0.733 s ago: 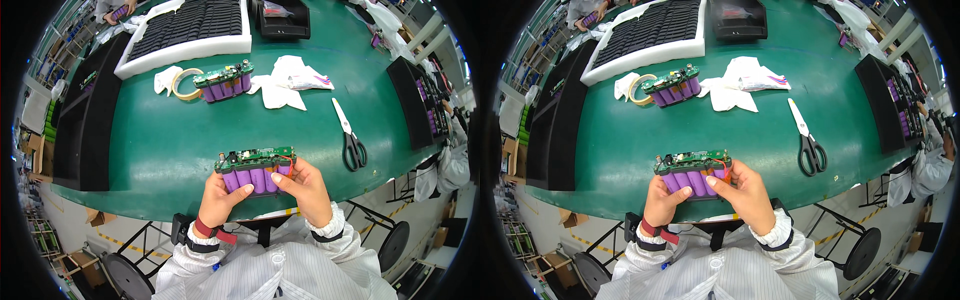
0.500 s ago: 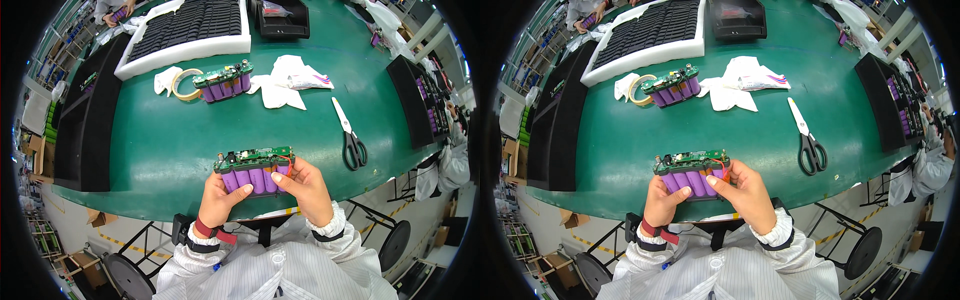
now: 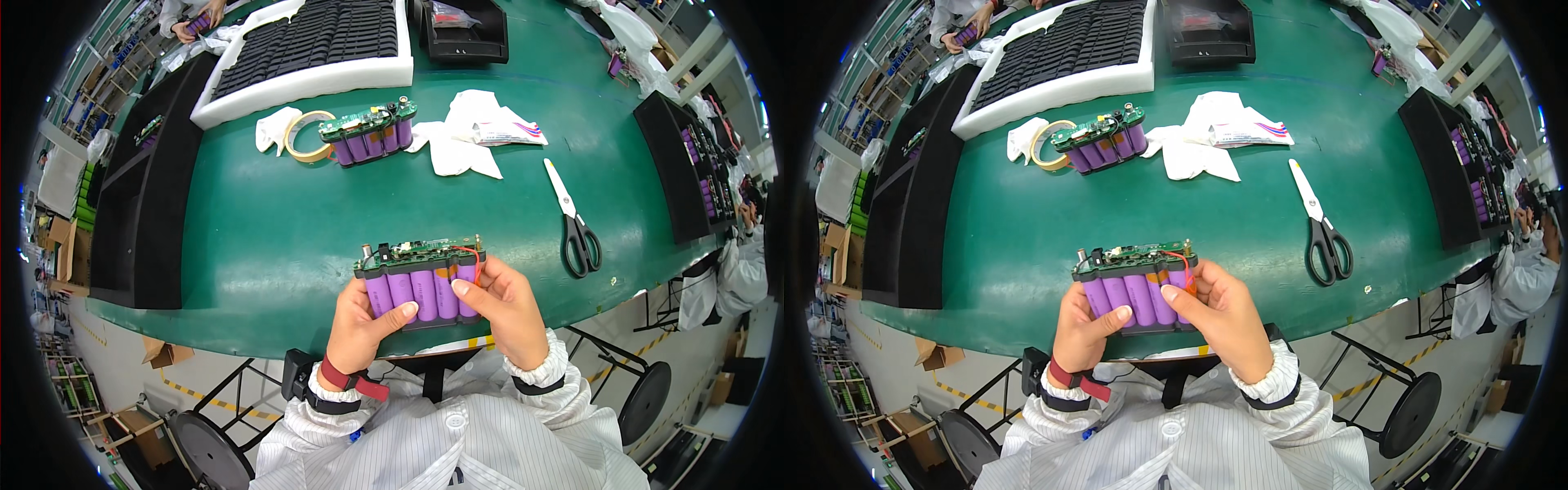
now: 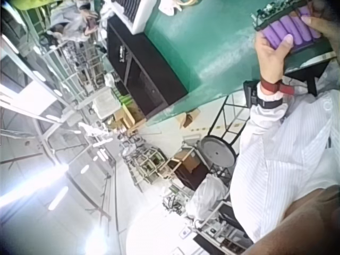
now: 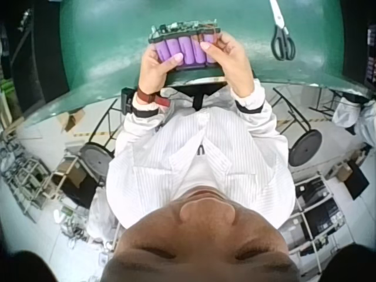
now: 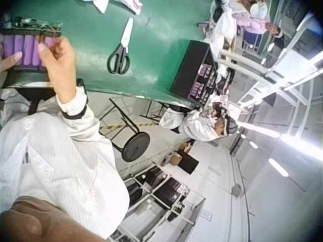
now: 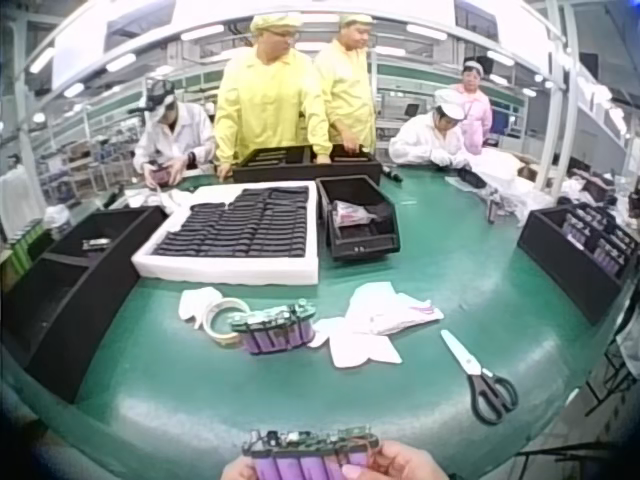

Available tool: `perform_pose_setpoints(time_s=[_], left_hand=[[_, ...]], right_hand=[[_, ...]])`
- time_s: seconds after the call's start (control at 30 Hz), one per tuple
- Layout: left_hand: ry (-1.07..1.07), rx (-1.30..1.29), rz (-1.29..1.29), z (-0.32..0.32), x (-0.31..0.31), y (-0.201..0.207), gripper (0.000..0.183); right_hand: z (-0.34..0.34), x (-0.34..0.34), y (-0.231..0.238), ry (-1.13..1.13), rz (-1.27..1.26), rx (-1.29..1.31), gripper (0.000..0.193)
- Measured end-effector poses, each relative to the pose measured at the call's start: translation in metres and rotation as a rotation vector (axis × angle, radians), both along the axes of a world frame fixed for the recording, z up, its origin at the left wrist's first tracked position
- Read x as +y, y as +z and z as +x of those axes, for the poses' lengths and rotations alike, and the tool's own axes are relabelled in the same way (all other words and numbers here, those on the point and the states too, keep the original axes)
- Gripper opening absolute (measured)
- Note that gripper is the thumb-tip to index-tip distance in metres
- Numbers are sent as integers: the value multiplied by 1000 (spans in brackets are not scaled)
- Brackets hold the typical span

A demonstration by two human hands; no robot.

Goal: Assembling and applying adhesive to an electronic battery pack and circuit board component.

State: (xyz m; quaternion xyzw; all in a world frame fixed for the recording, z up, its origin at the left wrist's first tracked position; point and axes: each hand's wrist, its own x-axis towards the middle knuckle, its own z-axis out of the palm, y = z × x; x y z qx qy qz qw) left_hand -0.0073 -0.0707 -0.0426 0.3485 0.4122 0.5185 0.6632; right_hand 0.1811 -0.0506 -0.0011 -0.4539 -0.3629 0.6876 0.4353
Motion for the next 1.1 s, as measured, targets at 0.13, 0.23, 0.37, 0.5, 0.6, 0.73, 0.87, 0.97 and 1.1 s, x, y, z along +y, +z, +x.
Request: perform_pose_setpoints(time_s=[0.13, 0.23, 0.37, 0.5, 0.6, 0.73, 0.87, 0.97, 1.1], left_hand=[[-45, 21, -7, -1, -1, -1, 44], [-73, 14, -10, -1, -5, -2, 44], [-124, 70, -10, 0, -9, 6, 45], [-199, 123, -1, -1, -11, 15, 47], [-189, 172, 31, -1, -12, 17, 47], [-169, 233, 49, -1, -11, 23, 45], [-133, 234, 34, -2, -12, 22, 45], [-85, 146, -23, 0, -13, 24, 44], [-63, 138, -76, 1, -15, 25, 42]], right_hand=[[2, 4, 0, -44, 45, -16, 28], [14, 7, 1, 86, 2, -50, 30], [21, 8, 7, 99, -16, -21, 30], [31, 11, 13, 188, -95, -50, 33], [29, 10, 13, 192, -81, -79, 35], [26, 12, 8, 185, -53, -73, 36], [21, 15, 4, 183, -42, -68, 36], [16, 17, 6, 180, -55, -37, 38], [14, 22, 5, 200, -65, -33, 35]])
